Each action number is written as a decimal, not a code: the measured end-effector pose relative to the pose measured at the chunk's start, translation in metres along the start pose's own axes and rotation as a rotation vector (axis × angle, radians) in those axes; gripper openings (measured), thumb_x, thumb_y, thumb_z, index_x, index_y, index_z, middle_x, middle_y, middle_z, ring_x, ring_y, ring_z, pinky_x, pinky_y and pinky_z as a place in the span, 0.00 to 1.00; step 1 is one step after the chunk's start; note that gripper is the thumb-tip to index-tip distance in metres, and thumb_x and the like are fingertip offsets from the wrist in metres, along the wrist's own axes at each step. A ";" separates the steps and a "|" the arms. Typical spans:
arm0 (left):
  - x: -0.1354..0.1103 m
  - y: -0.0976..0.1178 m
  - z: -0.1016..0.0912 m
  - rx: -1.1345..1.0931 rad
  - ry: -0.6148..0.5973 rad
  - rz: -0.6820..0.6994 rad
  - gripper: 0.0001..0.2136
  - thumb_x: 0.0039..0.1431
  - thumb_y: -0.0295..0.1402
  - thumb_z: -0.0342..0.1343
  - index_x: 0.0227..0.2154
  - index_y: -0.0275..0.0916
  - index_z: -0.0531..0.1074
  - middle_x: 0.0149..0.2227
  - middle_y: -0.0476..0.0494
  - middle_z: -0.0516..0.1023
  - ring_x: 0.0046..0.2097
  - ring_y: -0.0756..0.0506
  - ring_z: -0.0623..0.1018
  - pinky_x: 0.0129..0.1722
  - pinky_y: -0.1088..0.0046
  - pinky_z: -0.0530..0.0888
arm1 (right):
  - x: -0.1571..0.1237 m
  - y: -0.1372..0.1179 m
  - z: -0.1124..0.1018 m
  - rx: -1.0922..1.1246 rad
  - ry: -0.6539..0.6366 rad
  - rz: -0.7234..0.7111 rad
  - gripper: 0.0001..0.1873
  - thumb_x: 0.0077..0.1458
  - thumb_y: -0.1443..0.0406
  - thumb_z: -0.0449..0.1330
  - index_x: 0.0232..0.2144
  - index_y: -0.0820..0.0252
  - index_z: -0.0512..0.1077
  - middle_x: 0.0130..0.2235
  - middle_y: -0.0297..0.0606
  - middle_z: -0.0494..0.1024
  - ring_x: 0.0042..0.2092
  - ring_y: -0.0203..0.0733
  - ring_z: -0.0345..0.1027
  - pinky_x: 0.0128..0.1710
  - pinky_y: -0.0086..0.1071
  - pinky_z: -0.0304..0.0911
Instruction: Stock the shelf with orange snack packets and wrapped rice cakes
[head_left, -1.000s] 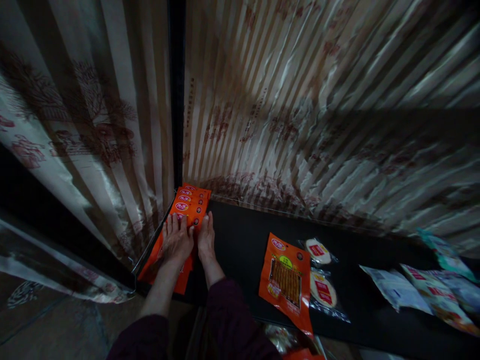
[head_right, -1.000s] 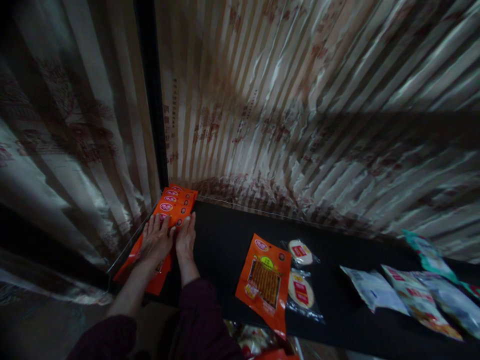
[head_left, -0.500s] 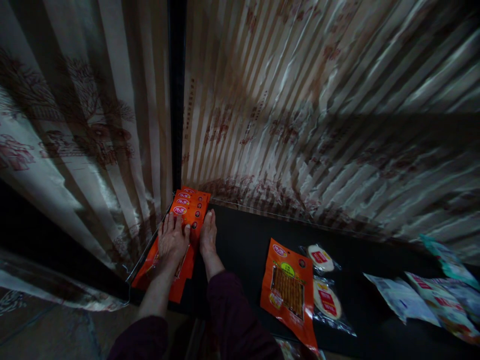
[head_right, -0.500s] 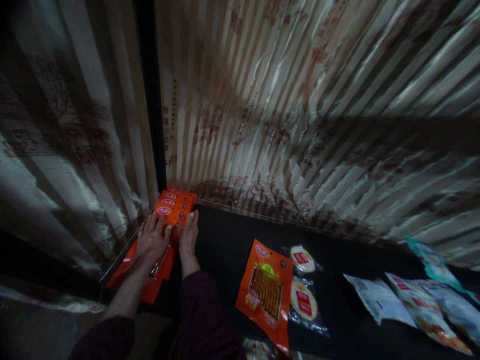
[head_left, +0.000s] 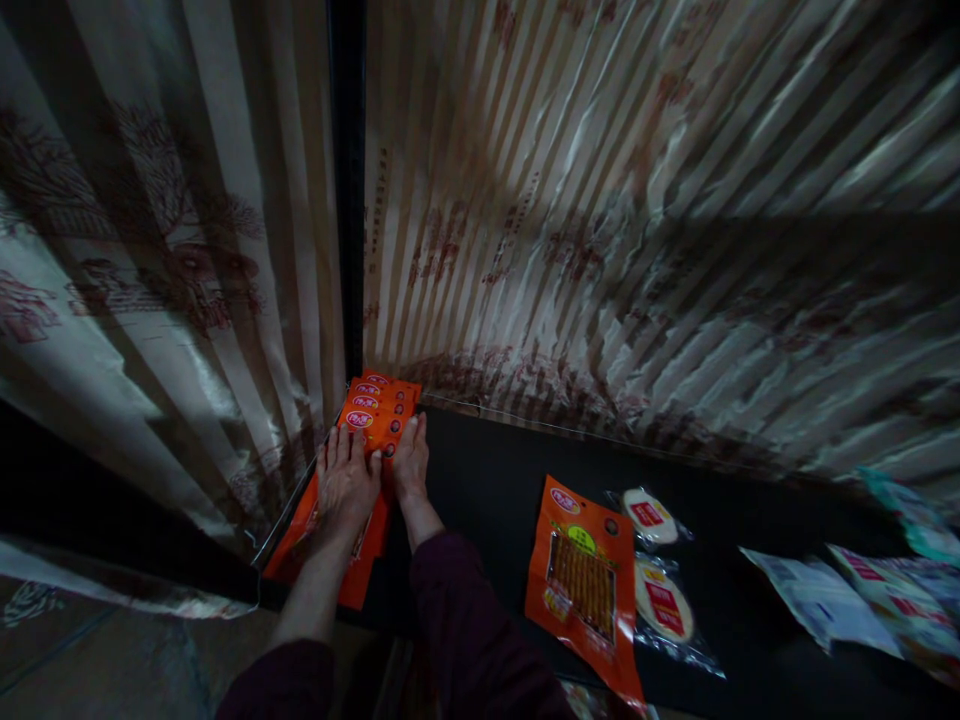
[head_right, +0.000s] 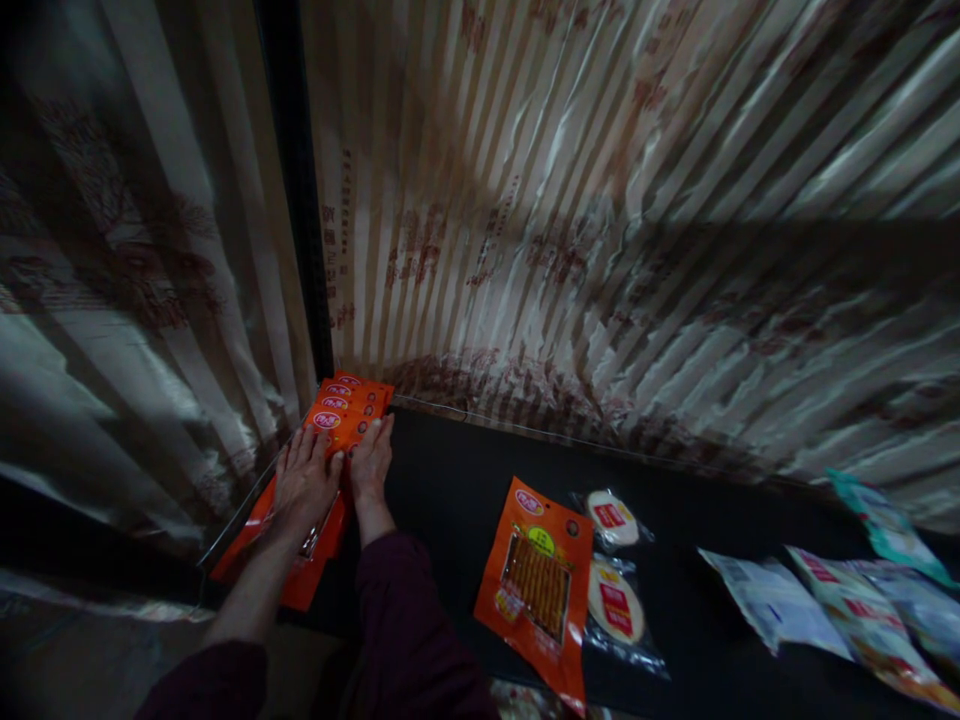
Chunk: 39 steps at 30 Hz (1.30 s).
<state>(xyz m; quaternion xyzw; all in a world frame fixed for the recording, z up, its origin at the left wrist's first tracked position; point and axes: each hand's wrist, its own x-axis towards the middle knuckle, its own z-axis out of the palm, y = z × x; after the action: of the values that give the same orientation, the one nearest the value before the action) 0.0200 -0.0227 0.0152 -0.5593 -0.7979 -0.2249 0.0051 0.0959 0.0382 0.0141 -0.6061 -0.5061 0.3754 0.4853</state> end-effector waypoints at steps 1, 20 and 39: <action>0.000 0.000 0.000 -0.005 -0.008 0.003 0.24 0.61 0.37 0.43 0.57 0.29 0.63 0.62 0.30 0.60 0.65 0.37 0.56 0.62 0.55 0.54 | 0.000 -0.001 0.000 -0.005 -0.005 0.008 0.35 0.62 0.52 0.37 0.61 0.72 0.55 0.61 0.51 0.61 0.63 0.46 0.53 0.60 0.40 0.51; -0.010 0.006 -0.023 0.021 -0.183 -0.036 0.25 0.63 0.38 0.41 0.60 0.31 0.57 0.65 0.30 0.51 0.67 0.37 0.48 0.63 0.53 0.49 | -0.041 -0.004 -0.012 0.015 -0.088 0.061 0.38 0.61 0.50 0.36 0.63 0.72 0.49 0.63 0.50 0.56 0.65 0.46 0.49 0.62 0.38 0.48; -0.040 -0.012 -0.040 0.122 -0.366 0.102 0.25 0.65 0.35 0.35 0.64 0.35 0.49 0.67 0.34 0.41 0.67 0.38 0.42 0.63 0.51 0.48 | -0.105 -0.001 -0.014 0.041 -0.024 0.057 0.35 0.62 0.51 0.36 0.63 0.68 0.51 0.62 0.52 0.60 0.62 0.47 0.55 0.59 0.43 0.54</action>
<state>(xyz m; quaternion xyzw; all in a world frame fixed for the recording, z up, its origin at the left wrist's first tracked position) 0.0147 -0.0765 0.0370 -0.6293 -0.7682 -0.0701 -0.0949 0.0878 -0.0675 0.0144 -0.6059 -0.4864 0.4066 0.4806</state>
